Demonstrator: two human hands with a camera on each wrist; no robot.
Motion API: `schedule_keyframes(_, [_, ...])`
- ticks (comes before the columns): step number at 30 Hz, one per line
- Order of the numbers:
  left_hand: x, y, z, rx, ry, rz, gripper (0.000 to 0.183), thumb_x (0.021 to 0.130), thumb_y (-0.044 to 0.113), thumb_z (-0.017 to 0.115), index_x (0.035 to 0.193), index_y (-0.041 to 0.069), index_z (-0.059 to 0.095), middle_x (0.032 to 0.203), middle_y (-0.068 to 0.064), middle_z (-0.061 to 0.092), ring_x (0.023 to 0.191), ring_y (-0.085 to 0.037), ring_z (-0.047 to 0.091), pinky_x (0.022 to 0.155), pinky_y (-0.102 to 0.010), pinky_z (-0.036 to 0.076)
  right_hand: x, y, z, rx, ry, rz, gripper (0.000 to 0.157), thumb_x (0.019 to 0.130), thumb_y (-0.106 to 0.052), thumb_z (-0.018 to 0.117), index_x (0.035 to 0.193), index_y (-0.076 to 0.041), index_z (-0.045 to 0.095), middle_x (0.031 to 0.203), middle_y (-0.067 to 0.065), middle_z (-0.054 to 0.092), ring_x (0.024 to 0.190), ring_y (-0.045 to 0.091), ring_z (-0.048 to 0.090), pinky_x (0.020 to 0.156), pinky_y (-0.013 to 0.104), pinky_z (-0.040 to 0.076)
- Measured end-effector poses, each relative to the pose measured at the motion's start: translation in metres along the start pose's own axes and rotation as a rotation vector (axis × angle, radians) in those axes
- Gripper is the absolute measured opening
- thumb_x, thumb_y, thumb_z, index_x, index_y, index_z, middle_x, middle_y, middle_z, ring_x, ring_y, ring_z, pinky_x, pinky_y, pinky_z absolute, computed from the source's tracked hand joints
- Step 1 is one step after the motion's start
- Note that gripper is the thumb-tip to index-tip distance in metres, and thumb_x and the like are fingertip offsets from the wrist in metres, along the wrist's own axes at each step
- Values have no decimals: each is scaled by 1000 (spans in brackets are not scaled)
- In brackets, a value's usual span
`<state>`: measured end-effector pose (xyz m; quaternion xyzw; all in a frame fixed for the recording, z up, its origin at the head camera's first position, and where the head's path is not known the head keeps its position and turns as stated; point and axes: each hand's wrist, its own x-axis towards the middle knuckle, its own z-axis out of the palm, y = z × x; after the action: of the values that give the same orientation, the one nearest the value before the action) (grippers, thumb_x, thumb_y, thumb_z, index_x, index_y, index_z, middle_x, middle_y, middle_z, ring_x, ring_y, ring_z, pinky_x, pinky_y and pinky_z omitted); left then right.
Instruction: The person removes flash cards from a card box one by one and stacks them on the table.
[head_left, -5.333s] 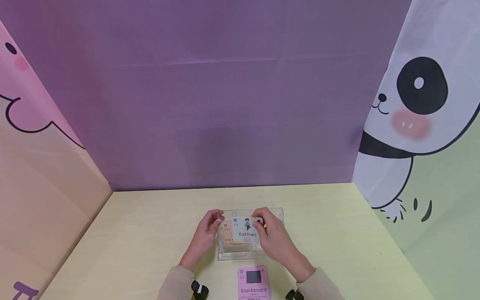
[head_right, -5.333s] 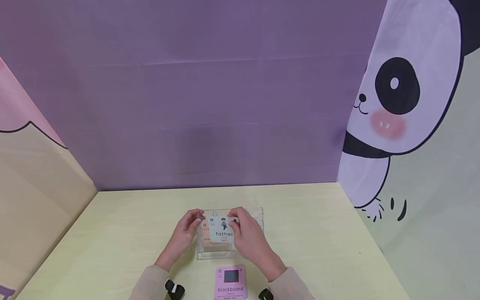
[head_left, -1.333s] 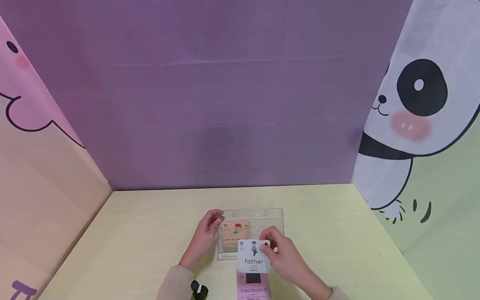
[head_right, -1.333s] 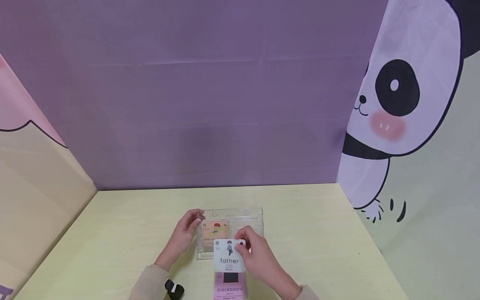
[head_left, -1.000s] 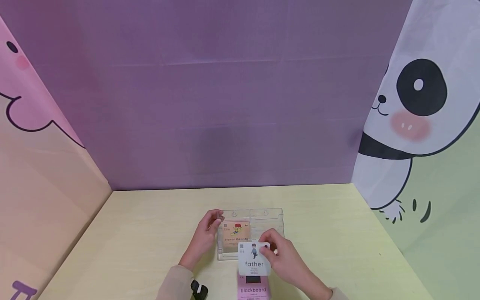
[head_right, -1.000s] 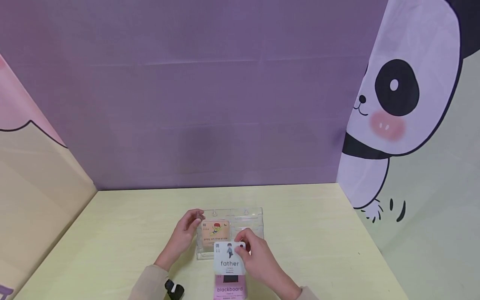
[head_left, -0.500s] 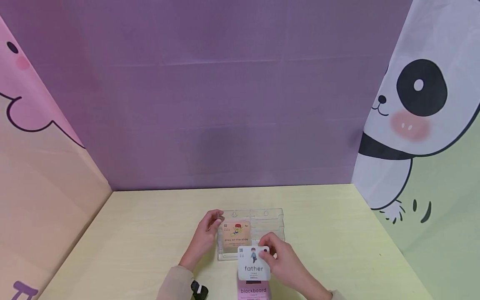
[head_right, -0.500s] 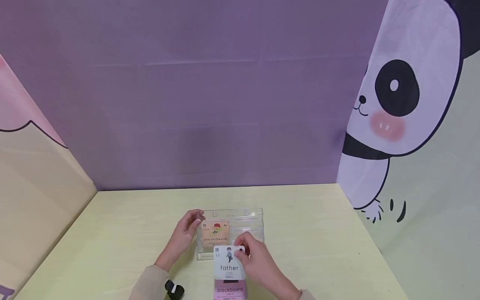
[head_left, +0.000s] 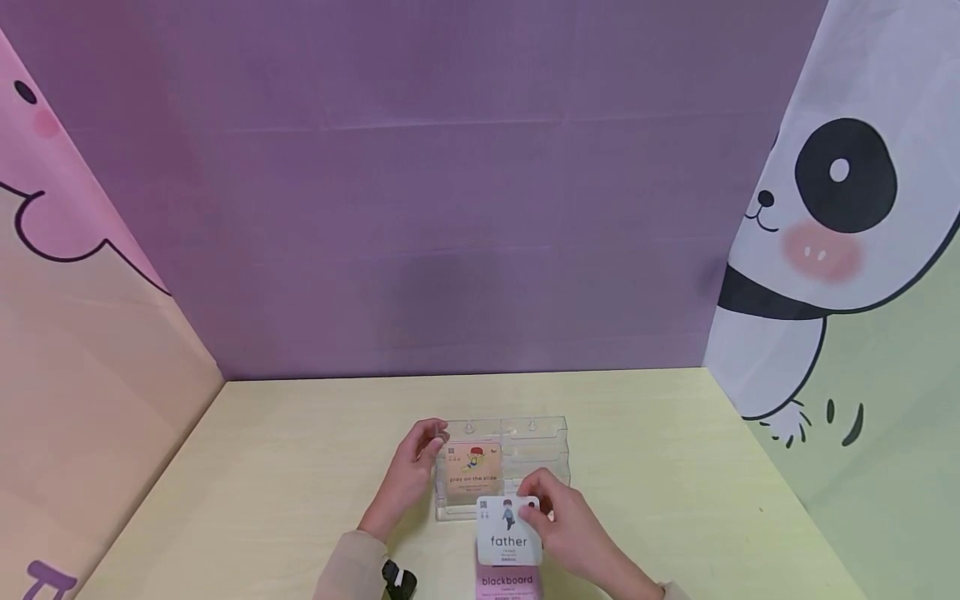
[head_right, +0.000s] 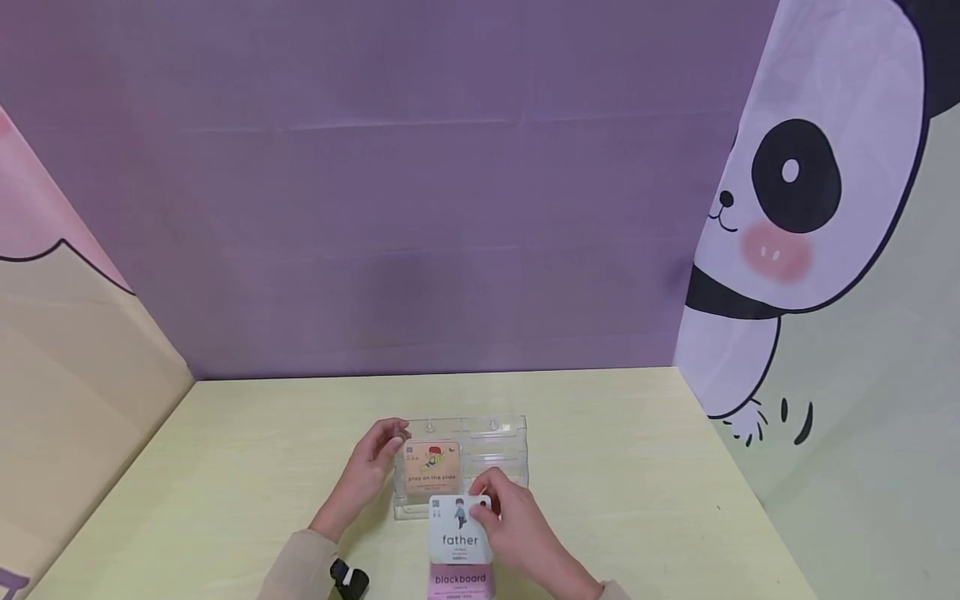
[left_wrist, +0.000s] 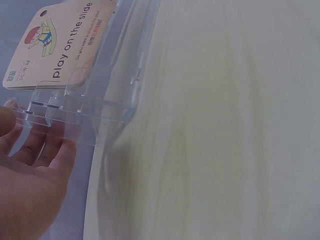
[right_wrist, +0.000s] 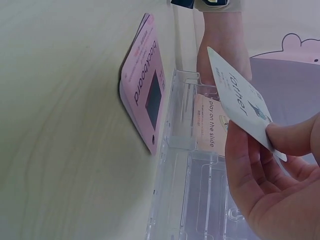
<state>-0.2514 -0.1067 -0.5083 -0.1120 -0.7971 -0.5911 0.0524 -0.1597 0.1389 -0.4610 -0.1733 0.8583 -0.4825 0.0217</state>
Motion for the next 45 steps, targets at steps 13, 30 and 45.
schedule_keyframes(13, [-1,1,-1,-10,-8,-13,28,99,9,49,127,9,50,119,-7,59,119,-26,52,106,-44,38,-1,6,4,10,-23,16,16,90,-5,63,98,-13,52,79,-4,55,74,11,49,59,21,42])
schedule_keyframes(30, [-1,1,-1,-25,-14,2,27,99,11,48,126,8,51,119,-11,59,118,-27,52,106,-47,37,-1,10,9,34,-82,70,16,90,-5,62,98,-14,51,77,-2,55,73,13,49,56,21,42])
schedule_keyframes(45, [1,-1,-1,-8,-10,8,27,99,11,49,126,7,50,119,-12,59,117,-28,53,106,-47,38,-1,14,16,38,-111,101,15,91,-5,62,95,-15,51,79,-4,58,72,12,51,59,21,42])
